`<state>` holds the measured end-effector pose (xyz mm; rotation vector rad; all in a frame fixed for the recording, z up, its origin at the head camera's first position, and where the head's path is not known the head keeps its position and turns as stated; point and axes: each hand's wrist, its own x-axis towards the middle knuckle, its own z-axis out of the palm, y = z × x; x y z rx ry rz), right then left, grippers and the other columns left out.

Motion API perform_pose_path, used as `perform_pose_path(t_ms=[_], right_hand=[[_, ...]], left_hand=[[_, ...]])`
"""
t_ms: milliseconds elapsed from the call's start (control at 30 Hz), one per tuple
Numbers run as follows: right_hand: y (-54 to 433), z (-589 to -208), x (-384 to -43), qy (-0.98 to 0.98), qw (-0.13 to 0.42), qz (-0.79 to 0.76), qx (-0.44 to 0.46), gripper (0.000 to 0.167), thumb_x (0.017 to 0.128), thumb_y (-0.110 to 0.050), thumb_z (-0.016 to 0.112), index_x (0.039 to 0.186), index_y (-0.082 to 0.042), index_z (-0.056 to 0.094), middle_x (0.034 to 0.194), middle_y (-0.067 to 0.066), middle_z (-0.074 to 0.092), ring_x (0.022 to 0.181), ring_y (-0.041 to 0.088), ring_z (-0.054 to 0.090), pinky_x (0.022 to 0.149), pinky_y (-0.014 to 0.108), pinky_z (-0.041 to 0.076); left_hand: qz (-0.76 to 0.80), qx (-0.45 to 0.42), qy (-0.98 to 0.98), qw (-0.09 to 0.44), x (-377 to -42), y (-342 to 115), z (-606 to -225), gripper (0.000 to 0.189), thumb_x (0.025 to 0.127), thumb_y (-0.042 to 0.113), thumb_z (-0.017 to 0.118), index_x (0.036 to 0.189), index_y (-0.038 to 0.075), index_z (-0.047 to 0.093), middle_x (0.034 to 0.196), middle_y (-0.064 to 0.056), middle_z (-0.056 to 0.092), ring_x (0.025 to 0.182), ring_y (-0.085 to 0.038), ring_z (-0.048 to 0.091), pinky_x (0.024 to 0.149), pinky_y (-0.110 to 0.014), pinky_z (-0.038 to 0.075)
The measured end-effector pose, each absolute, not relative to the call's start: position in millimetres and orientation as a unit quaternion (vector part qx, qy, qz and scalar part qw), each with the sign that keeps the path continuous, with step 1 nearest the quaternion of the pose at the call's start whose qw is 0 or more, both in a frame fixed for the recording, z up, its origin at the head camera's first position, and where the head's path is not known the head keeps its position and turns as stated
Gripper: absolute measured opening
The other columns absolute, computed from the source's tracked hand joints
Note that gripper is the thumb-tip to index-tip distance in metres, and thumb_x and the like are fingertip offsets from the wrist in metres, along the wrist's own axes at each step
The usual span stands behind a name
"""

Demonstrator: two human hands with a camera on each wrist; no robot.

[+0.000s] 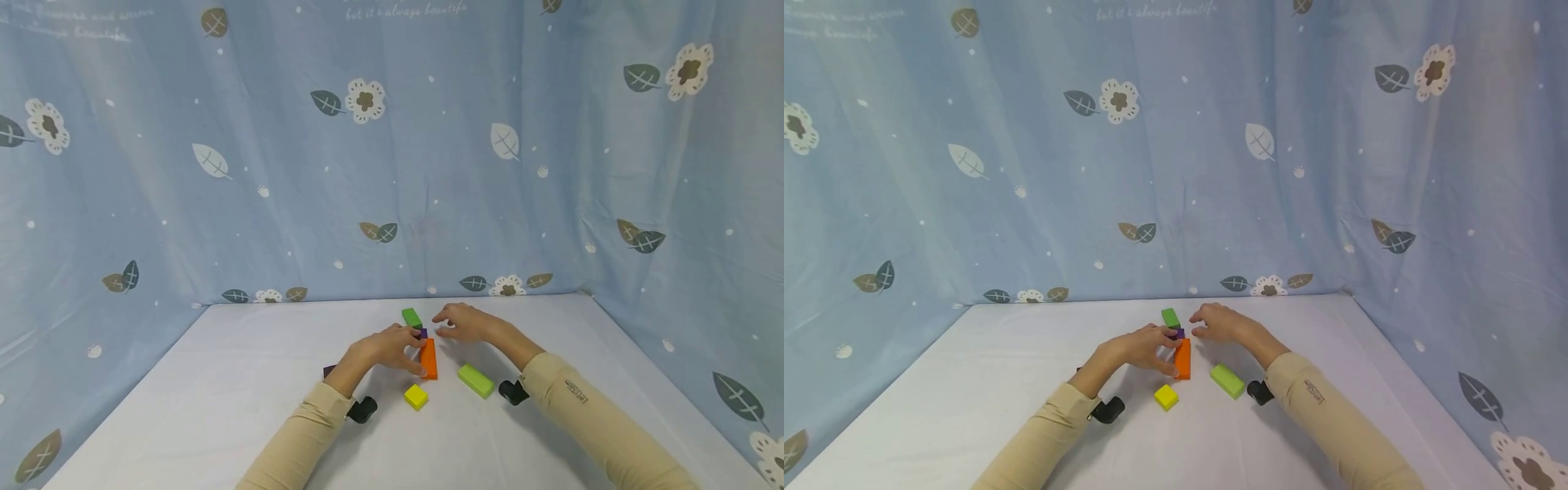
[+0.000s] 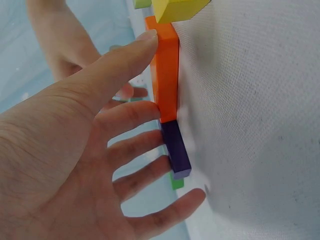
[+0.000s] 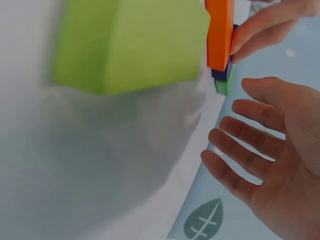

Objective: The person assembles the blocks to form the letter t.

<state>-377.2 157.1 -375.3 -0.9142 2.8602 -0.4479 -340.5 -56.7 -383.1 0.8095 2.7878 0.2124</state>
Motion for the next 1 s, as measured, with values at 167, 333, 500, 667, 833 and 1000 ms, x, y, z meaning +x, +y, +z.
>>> perform_pose_path(t_ms=[167,333,500,667,833,1000], right_hand=[[152,-377,-390,0.942,0.054,-0.147,-0.299,0.036,0.096,-0.023,0.064,0.129,-0.007,0.065,0.122,0.014,0.064,0.11,0.03,0.062,0.094,0.041,0.054],[143,-378,-397,0.941,0.055,-0.155,-0.295,0.035,0.096,-0.019,0.063,0.13,-0.008,0.064,0.126,0.013,0.064,0.113,0.029,0.062,0.096,0.041,0.053],[134,-375,-401,0.94,0.04,-0.15,-0.304,0.034,0.097,-0.012,0.061,0.131,-0.007,0.063,0.126,0.011,0.066,0.107,0.026,0.063,0.095,0.039,0.054],[128,-375,-406,0.937,0.023,-0.138,-0.32,0.033,0.097,-0.004,0.057,0.13,-0.007,0.064,0.124,0.011,0.066,0.11,0.028,0.062,0.1,0.042,0.051],[122,-377,-411,0.938,0.025,-0.148,-0.313,0.034,0.097,-0.001,0.055,0.129,-0.009,0.065,0.127,0.011,0.066,0.121,0.031,0.059,0.105,0.047,0.046],[119,-382,-416,0.93,0.02,-0.159,-0.33,0.038,0.097,0.006,0.049,0.128,-0.008,0.065,0.131,0.012,0.064,0.124,0.032,0.057,0.107,0.048,0.044]], left_hand=[[0.072,0.274,0.952,0.116,-341,-57,-384,0.067,0.082,0.052,0.074,0.139,0.023,0.057,0.154,0.001,0.043,0.136,-0.022,0.04,0.11,-0.045,0.042],[0.071,0.281,0.95,0.111,-342,-57,-384,0.068,0.081,0.054,0.075,0.139,0.023,0.058,0.154,0.001,0.043,0.135,-0.023,0.041,0.108,-0.045,0.043],[0.067,0.284,0.95,0.108,-341,-58,-384,0.068,0.08,0.054,0.074,0.139,0.023,0.058,0.154,0.002,0.043,0.135,-0.023,0.041,0.108,-0.045,0.043],[0.069,0.287,0.949,0.108,-342,-58,-384,0.067,0.081,0.054,0.075,0.138,0.021,0.059,0.153,0.001,0.044,0.136,-0.024,0.041,0.109,-0.044,0.042],[0.071,0.287,0.949,0.109,-341,-57,-383,0.067,0.081,0.053,0.075,0.138,0.021,0.059,0.154,0.0,0.043,0.137,-0.024,0.04,0.11,-0.044,0.041],[0.071,0.286,0.949,0.111,-340,-57,-382,0.068,0.081,0.053,0.074,0.139,0.02,0.058,0.155,0.0,0.042,0.139,-0.025,0.038,0.112,-0.045,0.04]])
